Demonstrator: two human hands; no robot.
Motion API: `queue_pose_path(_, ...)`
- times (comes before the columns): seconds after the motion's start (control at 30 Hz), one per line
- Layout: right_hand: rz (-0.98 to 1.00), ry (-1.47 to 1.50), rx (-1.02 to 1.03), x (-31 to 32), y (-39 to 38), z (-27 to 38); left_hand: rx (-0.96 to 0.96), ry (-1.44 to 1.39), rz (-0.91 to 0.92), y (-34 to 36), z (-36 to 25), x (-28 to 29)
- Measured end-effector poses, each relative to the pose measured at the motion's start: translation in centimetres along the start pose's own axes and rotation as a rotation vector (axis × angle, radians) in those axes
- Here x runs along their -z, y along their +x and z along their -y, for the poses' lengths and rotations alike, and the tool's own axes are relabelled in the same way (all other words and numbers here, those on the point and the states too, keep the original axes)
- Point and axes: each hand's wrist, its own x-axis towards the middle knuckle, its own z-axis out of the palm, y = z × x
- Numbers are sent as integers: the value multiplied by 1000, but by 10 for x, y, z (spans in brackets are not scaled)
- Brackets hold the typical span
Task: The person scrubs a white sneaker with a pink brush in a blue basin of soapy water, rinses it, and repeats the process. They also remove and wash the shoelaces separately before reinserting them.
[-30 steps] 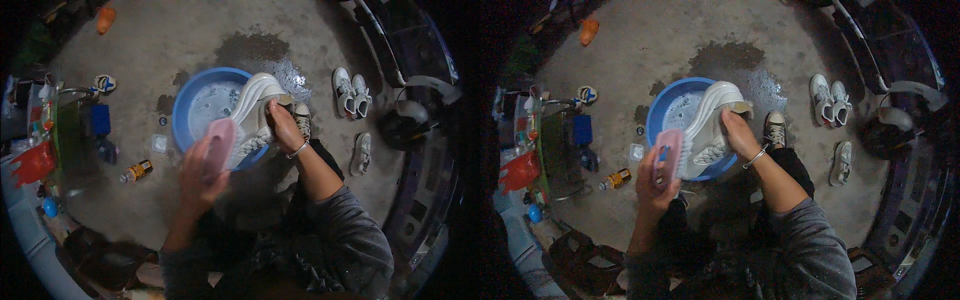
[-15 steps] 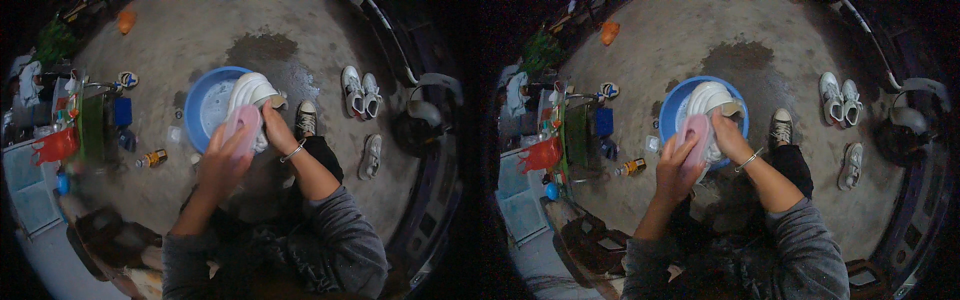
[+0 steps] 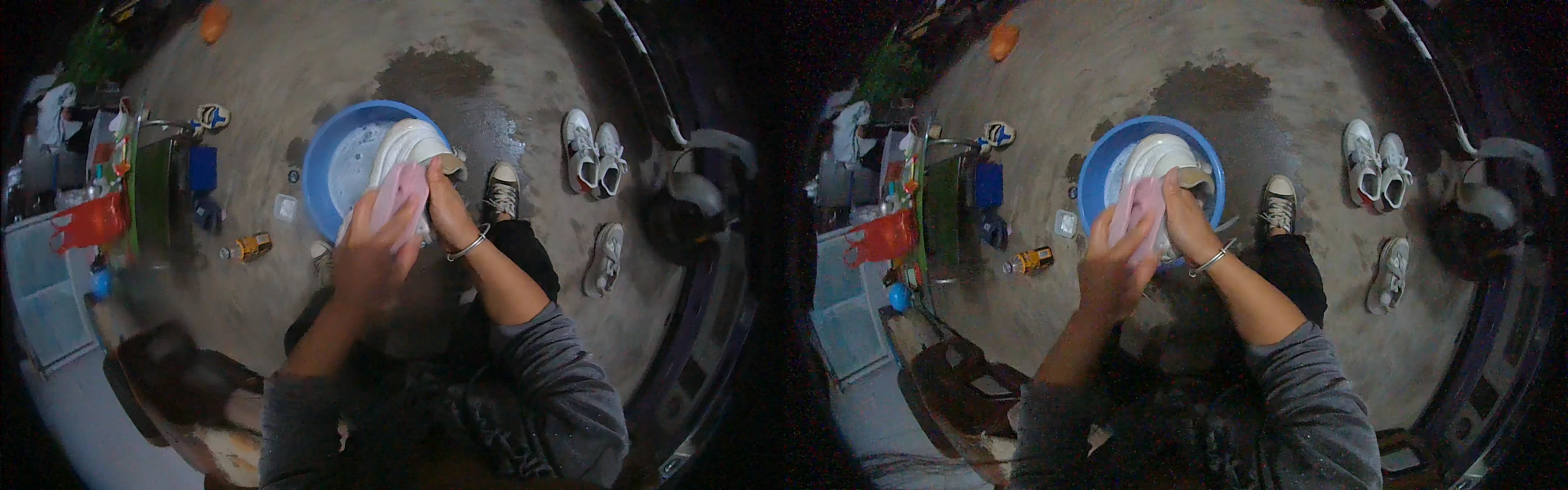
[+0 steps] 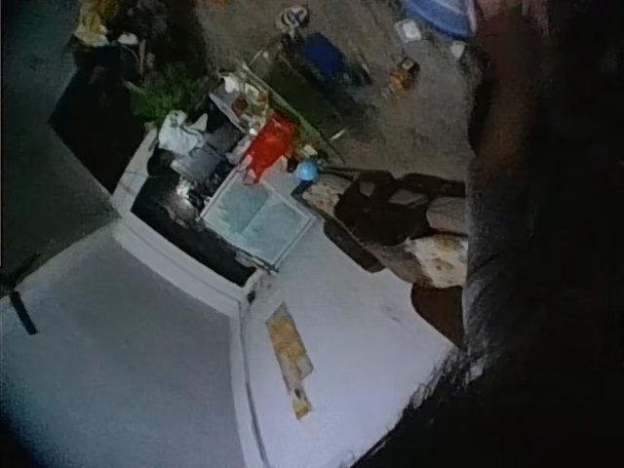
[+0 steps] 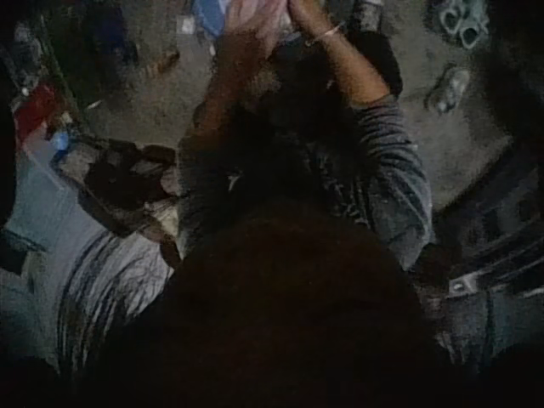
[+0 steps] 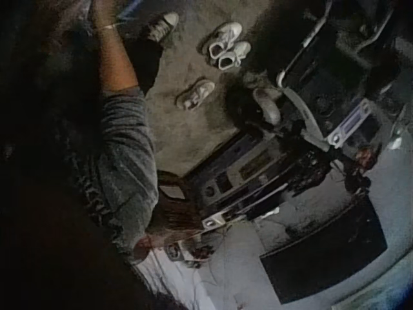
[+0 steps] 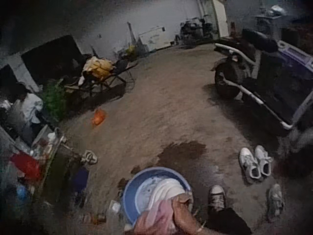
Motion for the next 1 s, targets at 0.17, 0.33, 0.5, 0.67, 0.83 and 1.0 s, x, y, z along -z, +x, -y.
queue_pose_path(0.17, 97, 204, -16, 5, 8, -19, -61, -118, -166, 36, 5, -8)
queue_pose_path(0.33, -121, 316, -265, 9, 3, 25, -71, -153, -2, -32, 12, -3)
queue_pose_path(0.5, -125, 368, -148, 2, 5, 13, -65, -107, -117, -9, 7, -3)
queue_pose_path(0.67, 41, 393, -260, -2, -9, 23, -130, -133, -189, 24, 9, -11)
queue_pose_path(0.83, -32, 278, -362, 29, 10, 10, -133, -248, -49, -37, 2, -13)
queue_pose_path(1.0, 26, 464, -203, 1, -6, 1, -60, -148, -212, 18, -3, -13)
